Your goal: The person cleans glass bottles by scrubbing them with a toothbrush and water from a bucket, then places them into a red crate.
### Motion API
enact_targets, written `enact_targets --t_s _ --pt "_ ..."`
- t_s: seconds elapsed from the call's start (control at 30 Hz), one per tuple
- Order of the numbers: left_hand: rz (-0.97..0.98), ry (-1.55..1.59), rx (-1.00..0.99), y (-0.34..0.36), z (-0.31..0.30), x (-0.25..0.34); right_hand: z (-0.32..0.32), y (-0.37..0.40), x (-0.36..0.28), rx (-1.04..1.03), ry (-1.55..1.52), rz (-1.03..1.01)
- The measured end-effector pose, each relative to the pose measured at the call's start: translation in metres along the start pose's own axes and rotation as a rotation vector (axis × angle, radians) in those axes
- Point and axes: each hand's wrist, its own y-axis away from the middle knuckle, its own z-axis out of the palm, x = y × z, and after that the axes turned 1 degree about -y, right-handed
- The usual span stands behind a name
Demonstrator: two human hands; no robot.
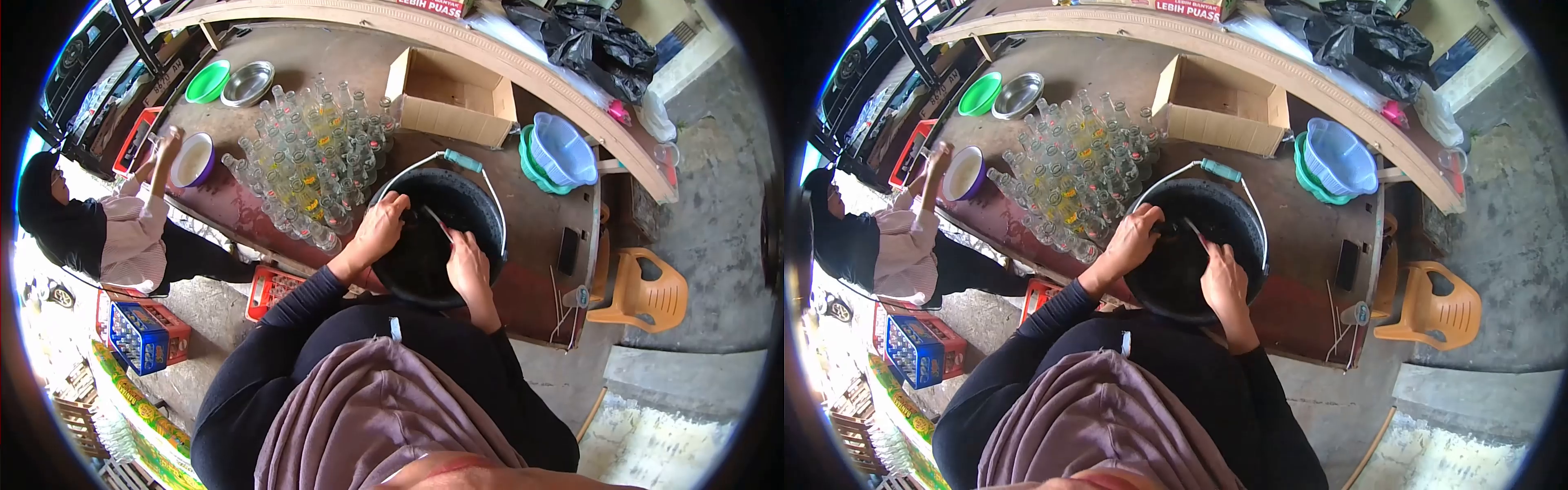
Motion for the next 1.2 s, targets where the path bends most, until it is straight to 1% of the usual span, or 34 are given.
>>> enact_targets --t_s 0.1,0.13,0.2,0.27,0.37,0.43,0.53,0.57,0.6,0.67,0.7,0.77,0.8,0.87,0.9,0.93,0.97,1.0,1.03,1.07,1.1,1.13,1.17,1.2 --pt "0.046 -0.042 0.006 0.006 0.007 -0.004 -0.013 0.008 -0.023 0.065 -0.231 -0.161" --pt "0.071 -0.082 0.012 0.007 0.008 -0.005 -0.010 0.009 -0.022 0.066 -0.236 -0.149" --pt "0.067 -0.113 -0.021 0.008 0.007 -0.003 -0.001 0.008 -0.018 -0.007 -0.136 -0.100" --pt "0.062 -0.143 -0.056 0.011 0.007 -0.002 0.016 0.001 0.002 -0.051 -0.015 -0.044" --pt "0.051 -0.175 -0.048 0.010 0.010 -0.001 0.005 0.006 0.001 -0.045 -0.020 -0.049" --pt "-0.063 -0.202 -0.071 0.011 0.011 0.000 -0.014 0.016 -0.019 -0.048 -0.170 -0.130" --pt "-0.042 -0.243 -0.070 0.010 0.013 0.001 -0.011 0.020 -0.020 -0.083 -0.123 -0.129" --pt "-0.056 -0.228 -0.085 0.009 0.011 0.003 0.000 0.016 -0.012 -0.078 -0.077 -0.072" --pt "-0.051 -0.230 -0.094 0.010 0.012 0.003 0.006 0.010 -0.007 -0.061 -0.031 -0.028" --pt "0.005 -0.239 -0.046 0.010 0.013 0.001 0.013 0.010 0.005 -0.015 -0.084 -0.024" --pt "0.011 -0.242 -0.051 0.009 0.015 -0.003 0.007 0.013 0.000 -0.010 -0.089 -0.018" --pt "0.108 -0.234 -0.002 0.013 0.018 -0.012 -0.007 0.025 -0.016 0.022 -0.285 -0.164" --pt "0.116 -0.236 -0.014 0.013 0.017 -0.012 -0.005 0.027 -0.016 0.026 -0.293 -0.152" --pt "0.017 -0.256 -0.094 0.012 0.018 -0.009 0.002 0.028 -0.014 0.035 -0.218 -0.195" --pt "0.025 -0.257 -0.097 0.011 0.018 -0.008 0.005 0.024 -0.011 -0.006 -0.124 -0.099" --pt "-0.012 -0.262 -0.110 0.011 0.019 -0.007 0.004 0.021 -0.005 -0.028 -0.093 -0.052" --pt "-0.049 -0.269 -0.123 0.011 0.020 -0.006 0.006 0.022 -0.004 -0.021 -0.081 -0.058" --pt "-0.044 -0.271 -0.125 0.009 0.019 -0.003 0.001 0.022 -0.007 -0.014 -0.068 -0.066" --pt "-0.040 -0.242 -0.070 0.008 0.016 0.002 -0.004 0.025 -0.010 -0.013 -0.072 -0.063" --pt "-0.036 -0.213 -0.017 0.008 0.014 0.005 -0.009 0.031 -0.016 0.013 -0.155 -0.146" --pt "-0.033 -0.217 -0.022 0.008 0.014 0.003 -0.012 0.034 -0.020 0.041 -0.239 -0.229" --pt "0.009 -0.193 -0.015 0.008 0.015 -0.001 -0.010 0.034 -0.019 0.044 -0.242 -0.226" --pt "0.052 -0.168 -0.007 0.007 0.015 -0.003 -0.006 0.033 -0.015 0.043 -0.170 -0.186" --pt "0.057 -0.169 -0.008 0.006 0.014 -0.002 -0.002 0.031 -0.011 0.041 -0.097 -0.146"
